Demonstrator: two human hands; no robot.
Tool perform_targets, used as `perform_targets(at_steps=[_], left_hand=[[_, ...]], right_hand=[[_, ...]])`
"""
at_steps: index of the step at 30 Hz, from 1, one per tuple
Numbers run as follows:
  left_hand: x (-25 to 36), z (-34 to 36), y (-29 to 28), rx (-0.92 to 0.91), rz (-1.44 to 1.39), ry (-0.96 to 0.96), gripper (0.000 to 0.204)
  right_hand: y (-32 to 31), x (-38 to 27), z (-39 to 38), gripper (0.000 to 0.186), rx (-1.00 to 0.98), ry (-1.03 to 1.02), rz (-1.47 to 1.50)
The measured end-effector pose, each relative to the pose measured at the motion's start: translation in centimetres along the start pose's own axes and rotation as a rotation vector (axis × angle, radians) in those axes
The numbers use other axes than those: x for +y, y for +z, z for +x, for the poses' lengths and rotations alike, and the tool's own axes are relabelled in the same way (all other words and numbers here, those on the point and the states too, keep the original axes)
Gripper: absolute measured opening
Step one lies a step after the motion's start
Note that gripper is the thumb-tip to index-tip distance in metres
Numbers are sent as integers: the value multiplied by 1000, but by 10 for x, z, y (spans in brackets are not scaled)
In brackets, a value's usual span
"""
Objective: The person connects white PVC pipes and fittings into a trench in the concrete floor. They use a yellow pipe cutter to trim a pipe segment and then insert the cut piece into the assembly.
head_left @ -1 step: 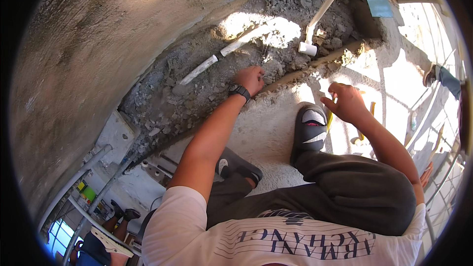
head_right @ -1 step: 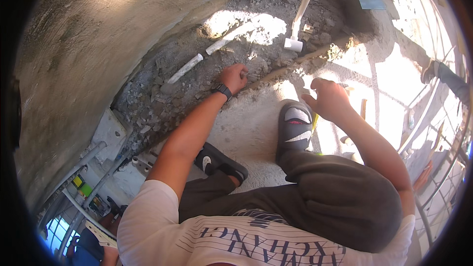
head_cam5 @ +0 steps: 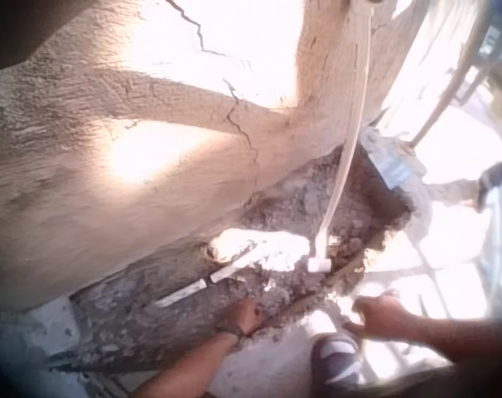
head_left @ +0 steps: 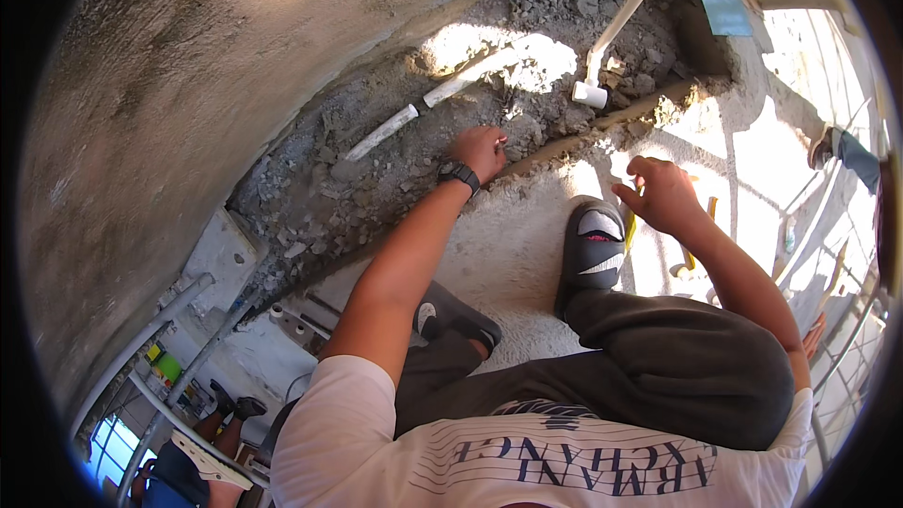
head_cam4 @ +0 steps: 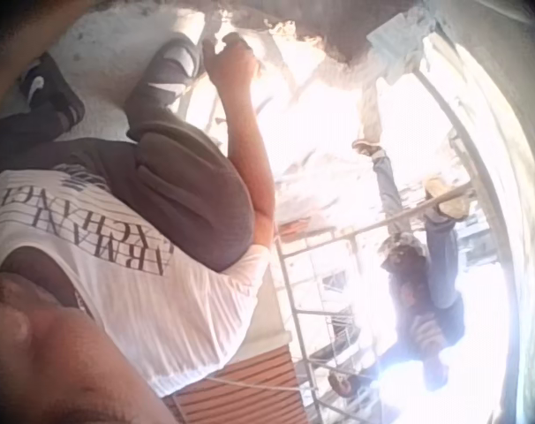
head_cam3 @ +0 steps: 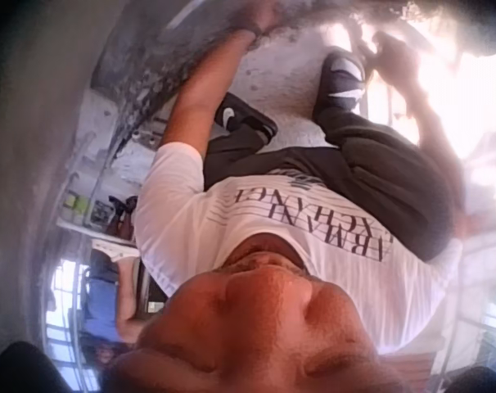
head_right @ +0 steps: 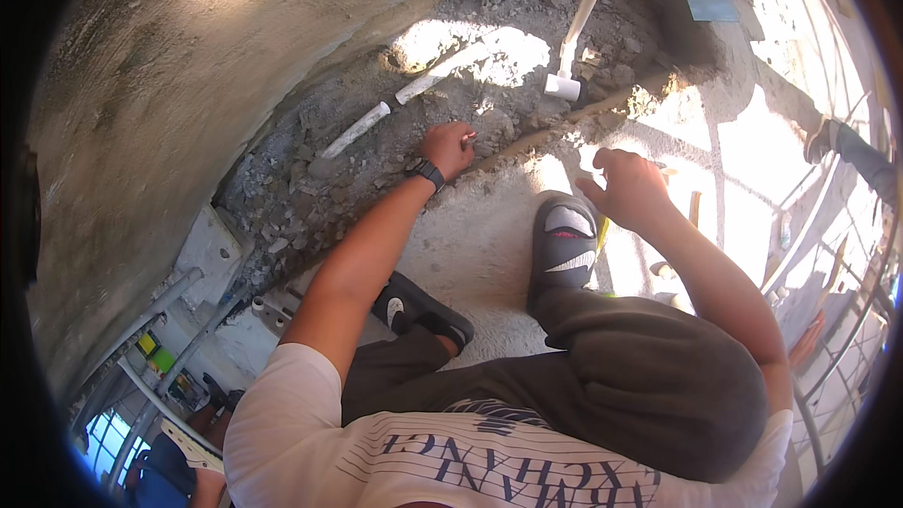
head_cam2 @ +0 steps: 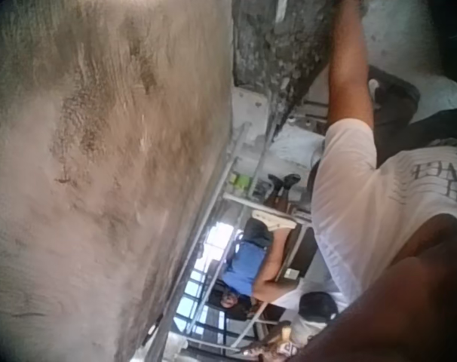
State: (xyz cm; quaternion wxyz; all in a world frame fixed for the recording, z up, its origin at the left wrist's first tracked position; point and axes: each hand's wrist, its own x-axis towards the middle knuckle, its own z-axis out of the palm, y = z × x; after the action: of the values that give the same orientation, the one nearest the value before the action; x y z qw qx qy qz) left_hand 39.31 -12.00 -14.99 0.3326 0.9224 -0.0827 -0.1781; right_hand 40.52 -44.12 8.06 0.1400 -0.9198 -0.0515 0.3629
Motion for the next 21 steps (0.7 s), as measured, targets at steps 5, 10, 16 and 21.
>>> perform_targets(at_steps=[5, 10, 16, 21], left_hand=[[7, 1, -4, 14, -194, -53, 9], [38, -6, -31, -95, -388, -45, 9], [54, -21, -35, -7, -534, -59, 13], [65, -18, -26, 31, -804, -87, 14]], right_hand=[[-15, -14, 24, 31, 73, -230, 57], [-42, -45, 42, 29, -24, -459, -147], [-40, -78, 88, 32, -321, -545, -474], [1, -70, 129, 35, -271, -613, -153]])
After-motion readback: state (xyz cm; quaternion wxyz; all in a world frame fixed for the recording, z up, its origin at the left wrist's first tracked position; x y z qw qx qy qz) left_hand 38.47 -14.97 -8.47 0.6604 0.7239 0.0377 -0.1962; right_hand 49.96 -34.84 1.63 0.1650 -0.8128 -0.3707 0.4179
